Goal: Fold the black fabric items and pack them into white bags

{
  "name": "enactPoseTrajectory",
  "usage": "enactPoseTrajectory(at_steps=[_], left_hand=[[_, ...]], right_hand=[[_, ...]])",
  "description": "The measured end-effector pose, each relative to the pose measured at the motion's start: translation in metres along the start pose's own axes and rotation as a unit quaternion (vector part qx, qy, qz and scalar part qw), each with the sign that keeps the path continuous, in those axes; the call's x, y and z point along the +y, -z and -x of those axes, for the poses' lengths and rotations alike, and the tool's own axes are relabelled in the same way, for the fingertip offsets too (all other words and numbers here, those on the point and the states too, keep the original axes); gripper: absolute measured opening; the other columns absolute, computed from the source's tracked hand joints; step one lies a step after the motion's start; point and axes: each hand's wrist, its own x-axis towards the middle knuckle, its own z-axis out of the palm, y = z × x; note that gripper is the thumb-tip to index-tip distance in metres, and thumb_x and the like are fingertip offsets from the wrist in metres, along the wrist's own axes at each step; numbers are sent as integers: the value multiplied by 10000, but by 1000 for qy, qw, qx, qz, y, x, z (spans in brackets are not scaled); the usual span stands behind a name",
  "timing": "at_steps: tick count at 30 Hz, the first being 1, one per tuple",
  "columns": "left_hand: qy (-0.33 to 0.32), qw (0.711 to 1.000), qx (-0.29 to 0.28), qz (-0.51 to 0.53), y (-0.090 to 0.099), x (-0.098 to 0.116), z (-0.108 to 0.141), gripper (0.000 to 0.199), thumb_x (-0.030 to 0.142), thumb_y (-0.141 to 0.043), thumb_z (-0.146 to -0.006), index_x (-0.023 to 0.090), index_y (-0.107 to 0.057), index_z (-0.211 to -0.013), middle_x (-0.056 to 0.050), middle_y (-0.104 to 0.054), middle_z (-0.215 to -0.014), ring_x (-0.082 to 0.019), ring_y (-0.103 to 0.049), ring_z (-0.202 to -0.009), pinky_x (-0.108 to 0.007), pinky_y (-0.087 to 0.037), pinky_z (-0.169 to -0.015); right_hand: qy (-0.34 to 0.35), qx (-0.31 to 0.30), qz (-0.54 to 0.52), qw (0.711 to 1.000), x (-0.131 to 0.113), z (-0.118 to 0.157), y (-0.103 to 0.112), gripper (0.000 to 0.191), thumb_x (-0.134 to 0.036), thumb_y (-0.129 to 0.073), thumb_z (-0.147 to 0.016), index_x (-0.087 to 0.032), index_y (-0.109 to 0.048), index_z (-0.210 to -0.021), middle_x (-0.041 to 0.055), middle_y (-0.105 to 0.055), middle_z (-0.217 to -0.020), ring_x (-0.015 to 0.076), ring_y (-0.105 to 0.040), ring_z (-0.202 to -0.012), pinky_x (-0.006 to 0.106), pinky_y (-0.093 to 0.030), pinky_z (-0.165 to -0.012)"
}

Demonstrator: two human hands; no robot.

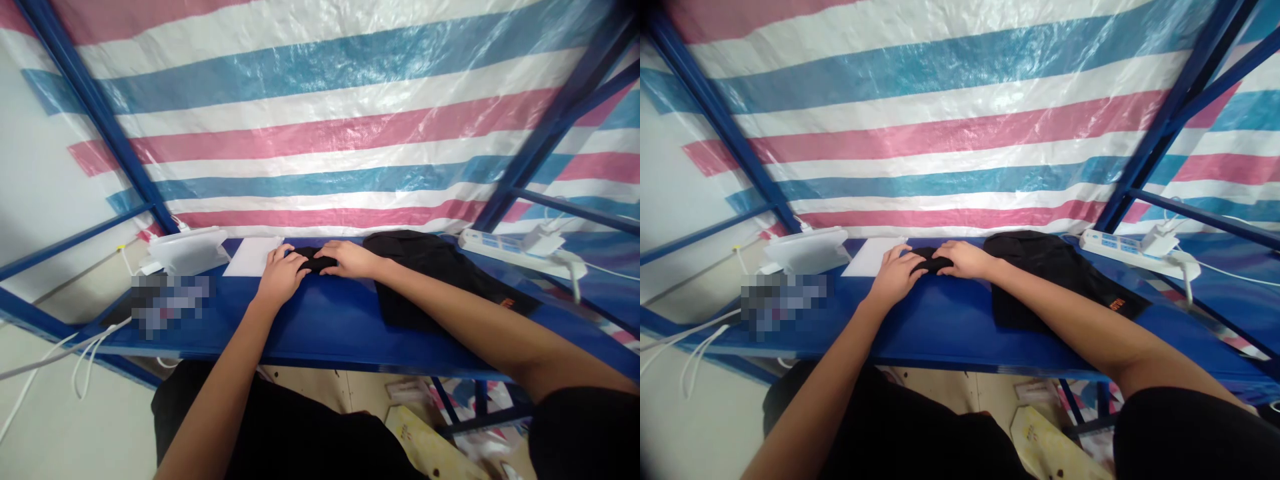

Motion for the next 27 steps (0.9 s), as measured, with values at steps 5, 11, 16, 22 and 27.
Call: enactPoseTrajectory(at_steps=[5, 11, 16, 22, 27], left_hand=[[24, 1000, -8, 5, 0, -2, 1, 276, 387, -626, -1098, 275, -787, -1292, -93, -731, -1258, -296, -664, -1167, -474, -480, -1066], [62, 991, -29, 112, 3, -3, 0, 319, 446, -596, -1105, 271, -808, -1267, -84, -788, -1207, -290, -733, -1097, -427, -541, -1023], [128, 975, -28, 181, 3, -1, 2, 297, 496, -651, -1066, 268, -740, -1234, -76, -812, -1184, -308, -757, -1095, -416, -559, -946], [131, 963, -18, 236, 4, -1, -2, 259, 499, -598, -1075, 293, -754, -1059, -1, -815, -1014, -236, -741, -903, -336, -535, -836], [131, 967, -10, 218, -1, -10, -10, 324, 490, -588, -1073, 264, -788, -954, -5, -745, -878, -217, -680, -819, -334, -521, -813]], right_hand=[[-53, 8, -106, 993, 9, -3, 3, 392, -494, -839, -934, -242, -818, -1233, 69, -831, -1107, 254, -769, -929, 336, -530, -855], [-96, -4, -217, 971, 13, 1, 7, 423, -574, -844, -891, -207, -766, -1086, 37, -820, -994, 215, -741, -861, 295, -505, -774], [-125, -66, -285, 948, 13, 0, 14, 423, -596, -805, -908, -185, -766, -996, 18, -761, -881, 172, -657, -752, 274, -463, -692], [-75, -48, -169, 982, 9, 0, 16, 396, -574, -699, -1007, -188, -762, -950, 72, -716, -964, 216, -663, -824, 355, -541, -801], [-8, 51, -40, 998, 0, 3, 15, 388, -492, -693, -1044, -196, -756, -1288, 176, -622, -1376, 341, -616, -1308, 503, -500, -1158]])
